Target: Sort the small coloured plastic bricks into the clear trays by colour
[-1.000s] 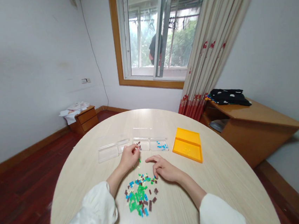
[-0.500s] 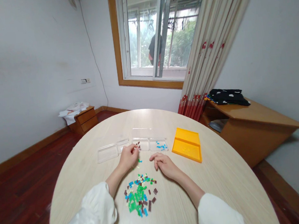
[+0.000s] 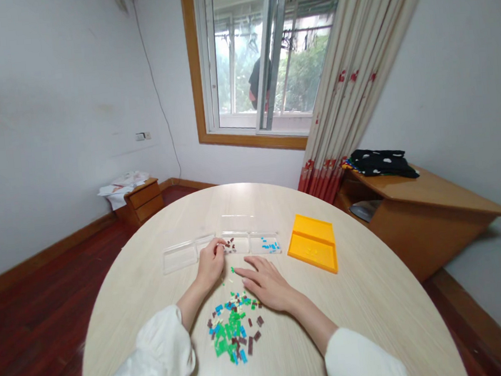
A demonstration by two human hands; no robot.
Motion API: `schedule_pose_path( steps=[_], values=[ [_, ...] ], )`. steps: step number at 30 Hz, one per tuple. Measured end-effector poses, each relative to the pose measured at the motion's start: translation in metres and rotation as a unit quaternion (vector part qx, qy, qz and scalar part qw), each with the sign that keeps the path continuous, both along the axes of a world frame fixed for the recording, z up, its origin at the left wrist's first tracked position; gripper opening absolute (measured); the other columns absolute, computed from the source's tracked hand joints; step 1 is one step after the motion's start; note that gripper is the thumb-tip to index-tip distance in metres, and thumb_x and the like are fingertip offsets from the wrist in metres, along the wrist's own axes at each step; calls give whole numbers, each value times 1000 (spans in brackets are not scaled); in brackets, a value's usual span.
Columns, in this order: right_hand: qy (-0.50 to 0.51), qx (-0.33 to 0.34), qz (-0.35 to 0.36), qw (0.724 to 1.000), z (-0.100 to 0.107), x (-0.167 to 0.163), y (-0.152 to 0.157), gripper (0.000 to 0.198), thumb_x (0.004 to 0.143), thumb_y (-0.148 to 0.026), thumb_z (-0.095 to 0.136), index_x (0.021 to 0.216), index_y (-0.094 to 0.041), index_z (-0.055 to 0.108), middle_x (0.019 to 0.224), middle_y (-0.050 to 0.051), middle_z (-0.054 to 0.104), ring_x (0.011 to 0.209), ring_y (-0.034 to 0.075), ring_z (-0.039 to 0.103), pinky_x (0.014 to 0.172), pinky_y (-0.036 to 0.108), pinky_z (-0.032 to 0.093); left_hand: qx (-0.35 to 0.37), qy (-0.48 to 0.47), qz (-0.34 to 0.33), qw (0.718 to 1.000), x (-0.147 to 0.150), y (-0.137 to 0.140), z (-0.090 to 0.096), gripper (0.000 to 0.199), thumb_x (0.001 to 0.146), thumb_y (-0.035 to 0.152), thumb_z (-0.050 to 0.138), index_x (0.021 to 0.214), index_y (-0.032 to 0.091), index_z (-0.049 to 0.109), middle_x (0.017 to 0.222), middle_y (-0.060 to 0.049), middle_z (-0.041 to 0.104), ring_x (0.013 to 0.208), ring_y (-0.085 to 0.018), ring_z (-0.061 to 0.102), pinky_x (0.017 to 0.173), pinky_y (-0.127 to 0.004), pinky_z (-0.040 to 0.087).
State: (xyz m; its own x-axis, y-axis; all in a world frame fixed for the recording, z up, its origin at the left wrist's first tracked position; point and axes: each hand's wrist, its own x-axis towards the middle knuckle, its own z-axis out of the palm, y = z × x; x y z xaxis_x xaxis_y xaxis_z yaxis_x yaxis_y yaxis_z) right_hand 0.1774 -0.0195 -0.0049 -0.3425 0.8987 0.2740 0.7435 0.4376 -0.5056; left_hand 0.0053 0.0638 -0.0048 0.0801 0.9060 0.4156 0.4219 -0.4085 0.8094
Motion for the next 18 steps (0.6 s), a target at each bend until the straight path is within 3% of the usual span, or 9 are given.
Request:
schedule_pose_path(
  steps=[6,10,18],
  values=[
    [82,54,-33,995,-11,4,8,22,87,-20,47,96,-21,67,107,10,58,106,21,50,94,40,40,-6,5,1,1000,-1,2,-2,28,80,25,34,82,17,61,62,2,59,60,-14,54,62,-24,39],
    [99,56,-50,992,-13,7,12,14,79,-9,52,77,-18,63,87,6,59,88,19,54,82,35,44,-5,8,10,1000,-1,1,-2,28,79,25,34,82,17,61,57,3,56,53,-14,50,58,-23,37],
    [73,47,-50,995,-5,5,7,13,82,-10,47,79,-18,56,81,6,60,82,19,53,76,35,43,-10,-3,11,1000,0,1,-1,27,76,24,34,80,17,60,56,4,55,51,-13,49,56,-23,36]
  ],
)
